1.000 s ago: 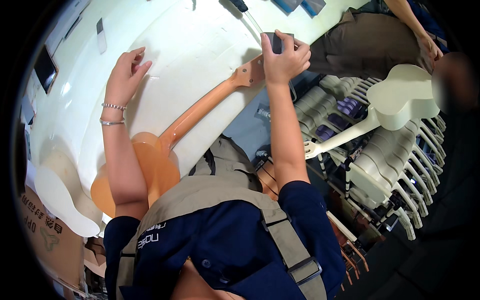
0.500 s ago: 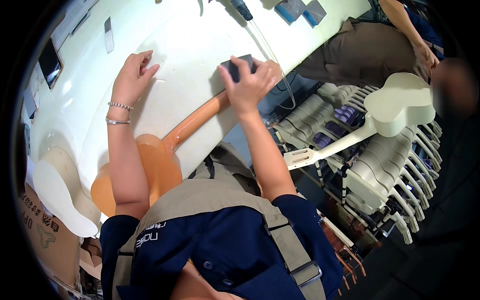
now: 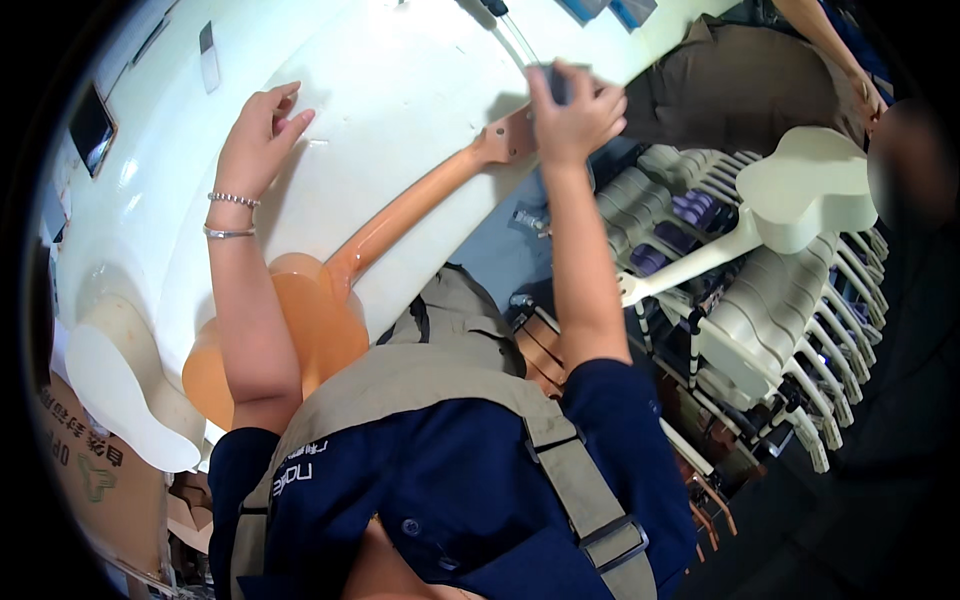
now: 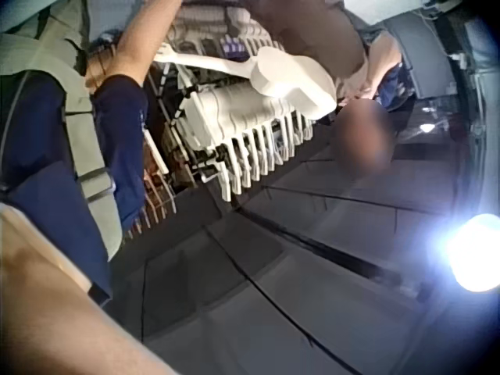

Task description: The person sands the back and neck of a ukulele using a sanding block, then places it on a storage rack and picks up another ukulele to sand.

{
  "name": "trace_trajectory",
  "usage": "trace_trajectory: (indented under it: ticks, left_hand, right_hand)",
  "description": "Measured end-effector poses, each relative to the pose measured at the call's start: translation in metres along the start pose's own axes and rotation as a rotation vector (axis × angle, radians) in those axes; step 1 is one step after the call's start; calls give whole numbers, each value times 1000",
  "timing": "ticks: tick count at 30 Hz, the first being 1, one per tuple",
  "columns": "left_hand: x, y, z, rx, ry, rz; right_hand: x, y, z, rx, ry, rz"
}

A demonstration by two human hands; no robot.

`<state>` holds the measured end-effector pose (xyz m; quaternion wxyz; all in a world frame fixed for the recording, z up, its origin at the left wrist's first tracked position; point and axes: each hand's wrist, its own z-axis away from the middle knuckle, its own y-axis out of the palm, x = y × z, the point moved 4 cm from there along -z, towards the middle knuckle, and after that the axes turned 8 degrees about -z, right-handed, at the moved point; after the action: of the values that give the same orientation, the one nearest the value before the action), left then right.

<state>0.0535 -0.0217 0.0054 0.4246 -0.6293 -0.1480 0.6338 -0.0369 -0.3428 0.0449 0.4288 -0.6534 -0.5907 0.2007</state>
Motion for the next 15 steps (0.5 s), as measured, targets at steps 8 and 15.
trace_trajectory:
  ticks: [8, 15]
  left_hand:
    - [2, 2, 3, 19, -51, -79]
    - [-2, 8, -6, 15, 44, -119]
  right_hand:
    - [25, -6, 59, 181, -106, -209]
    - [-42, -13, -34, -191, 117, 131]
